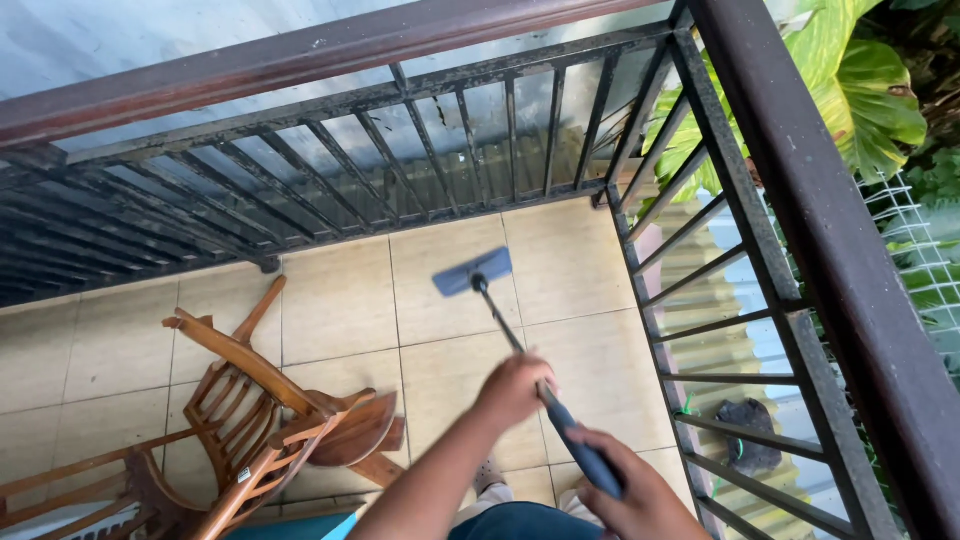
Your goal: Mopping the balcony floor with a flat mop.
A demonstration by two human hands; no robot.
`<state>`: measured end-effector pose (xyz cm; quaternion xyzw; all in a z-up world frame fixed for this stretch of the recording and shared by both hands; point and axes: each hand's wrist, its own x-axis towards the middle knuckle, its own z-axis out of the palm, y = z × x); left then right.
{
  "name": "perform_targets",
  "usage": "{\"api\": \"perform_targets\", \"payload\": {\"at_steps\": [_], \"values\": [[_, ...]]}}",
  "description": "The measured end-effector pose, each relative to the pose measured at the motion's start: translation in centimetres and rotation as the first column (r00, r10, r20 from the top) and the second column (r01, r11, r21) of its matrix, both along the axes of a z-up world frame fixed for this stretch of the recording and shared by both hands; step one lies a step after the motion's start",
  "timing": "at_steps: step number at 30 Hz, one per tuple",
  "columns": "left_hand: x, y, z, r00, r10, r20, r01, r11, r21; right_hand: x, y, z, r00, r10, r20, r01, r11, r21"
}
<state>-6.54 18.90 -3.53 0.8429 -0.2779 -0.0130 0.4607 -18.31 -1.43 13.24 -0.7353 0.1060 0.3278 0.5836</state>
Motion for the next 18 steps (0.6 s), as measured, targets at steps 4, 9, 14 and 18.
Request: {"api": "perform_targets", "payload": {"at_steps": [4,9,14,18], "values": [[-6.3,-0.9,2.0,1.0,0.003,-0.029,-0.005,0.998,-0.058,-2.6,-4.3,-6.8,0.906,0.282,0.316,-0.345,0.925,0.162],[-6.0,0.5,2.3,0.989,-0.065,0.136,0.075,0.995,-0.07,-2.6,-1.9,-5.1,0.948,0.303,0.103,-0.293,0.951,-0.096],[-3.1,1.8,2.8,0.999,-0.037,0.014,0.036,0.998,0.053,-1.2,1.2,-5.4,0.963,0.114,0.244,-0.117,0.993,-0.005],[-0.8,4.4,-4.1,0.999,-0.002,-0.055,0.01,0.99,0.138,0.4,3.8,-7.9,0.949,0.195,0.247,-0.14,0.965,-0.221]]}}
